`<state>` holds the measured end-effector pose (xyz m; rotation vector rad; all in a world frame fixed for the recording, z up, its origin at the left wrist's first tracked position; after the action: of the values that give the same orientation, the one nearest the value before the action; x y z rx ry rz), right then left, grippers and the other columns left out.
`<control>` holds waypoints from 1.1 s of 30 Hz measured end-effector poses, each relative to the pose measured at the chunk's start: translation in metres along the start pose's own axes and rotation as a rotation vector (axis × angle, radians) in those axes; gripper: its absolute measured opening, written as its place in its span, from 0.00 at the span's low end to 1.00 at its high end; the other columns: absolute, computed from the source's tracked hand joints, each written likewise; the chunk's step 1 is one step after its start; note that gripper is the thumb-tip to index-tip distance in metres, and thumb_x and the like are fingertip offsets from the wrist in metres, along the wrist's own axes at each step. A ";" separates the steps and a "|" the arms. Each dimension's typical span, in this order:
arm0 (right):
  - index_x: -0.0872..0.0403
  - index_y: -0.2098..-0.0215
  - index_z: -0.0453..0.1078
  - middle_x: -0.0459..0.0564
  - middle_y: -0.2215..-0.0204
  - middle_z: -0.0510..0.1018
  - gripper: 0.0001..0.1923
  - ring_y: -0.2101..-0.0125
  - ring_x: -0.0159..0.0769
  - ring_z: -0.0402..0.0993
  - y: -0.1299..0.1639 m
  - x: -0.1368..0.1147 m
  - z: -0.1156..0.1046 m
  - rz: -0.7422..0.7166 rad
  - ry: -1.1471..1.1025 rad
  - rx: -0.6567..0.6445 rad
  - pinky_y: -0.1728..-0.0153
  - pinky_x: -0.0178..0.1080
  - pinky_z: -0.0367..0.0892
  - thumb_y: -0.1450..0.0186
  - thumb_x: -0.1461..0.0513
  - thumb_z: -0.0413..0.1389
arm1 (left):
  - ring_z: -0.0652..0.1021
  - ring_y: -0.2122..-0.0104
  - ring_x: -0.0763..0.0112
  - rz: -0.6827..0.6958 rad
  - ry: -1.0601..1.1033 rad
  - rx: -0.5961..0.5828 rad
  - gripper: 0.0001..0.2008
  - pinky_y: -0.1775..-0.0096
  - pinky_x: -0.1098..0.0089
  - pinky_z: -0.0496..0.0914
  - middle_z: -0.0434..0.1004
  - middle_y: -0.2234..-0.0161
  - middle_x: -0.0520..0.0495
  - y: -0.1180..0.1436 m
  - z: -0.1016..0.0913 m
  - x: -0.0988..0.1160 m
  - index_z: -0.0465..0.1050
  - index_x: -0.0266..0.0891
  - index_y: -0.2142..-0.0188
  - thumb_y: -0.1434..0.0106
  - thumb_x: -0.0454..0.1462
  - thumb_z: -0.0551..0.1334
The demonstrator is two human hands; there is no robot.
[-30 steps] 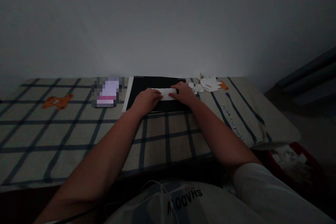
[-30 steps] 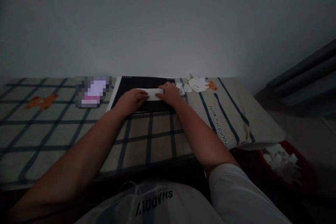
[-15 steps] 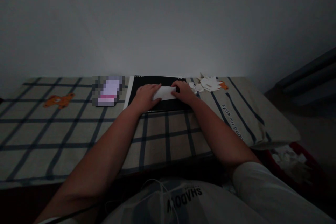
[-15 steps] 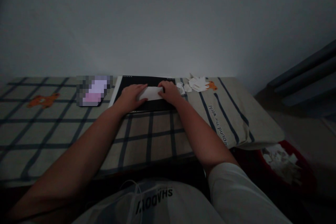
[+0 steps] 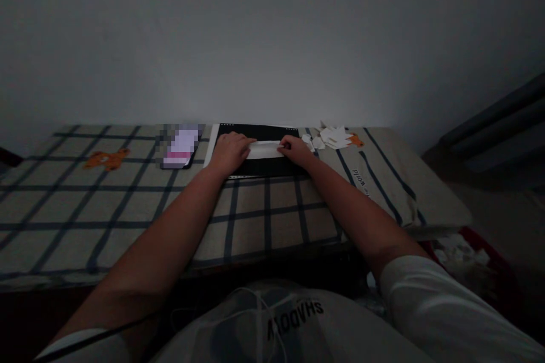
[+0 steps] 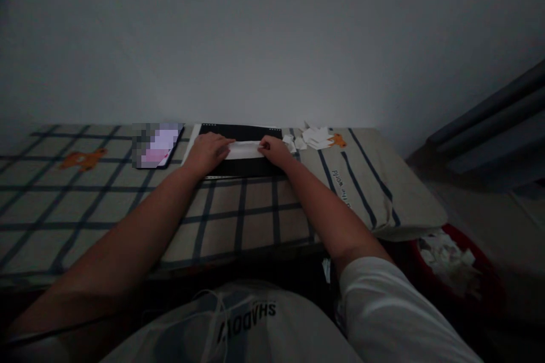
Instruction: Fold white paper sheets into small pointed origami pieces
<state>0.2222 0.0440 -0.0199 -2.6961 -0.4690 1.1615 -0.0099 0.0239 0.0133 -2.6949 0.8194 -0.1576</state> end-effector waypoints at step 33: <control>0.53 0.56 0.82 0.52 0.63 0.78 0.12 0.61 0.39 0.71 0.028 -0.040 -0.004 -0.582 0.193 -0.207 0.58 0.42 0.64 0.36 0.63 0.60 | 0.75 0.50 0.55 0.004 -0.007 -0.069 0.21 0.48 0.58 0.70 0.72 0.46 0.36 0.002 -0.001 0.011 0.77 0.35 0.45 0.29 0.40 0.51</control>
<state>0.2053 0.0040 0.0028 -2.5137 -1.2864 0.7136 -0.0014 0.0160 0.0137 -2.7558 0.8429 -0.1216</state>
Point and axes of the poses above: each hand's wrist, its own y-axis away from the middle knuckle, its own z-axis out of the palm, x = y × z, the point moved 3 cm from there along -y, towards the middle knuckle
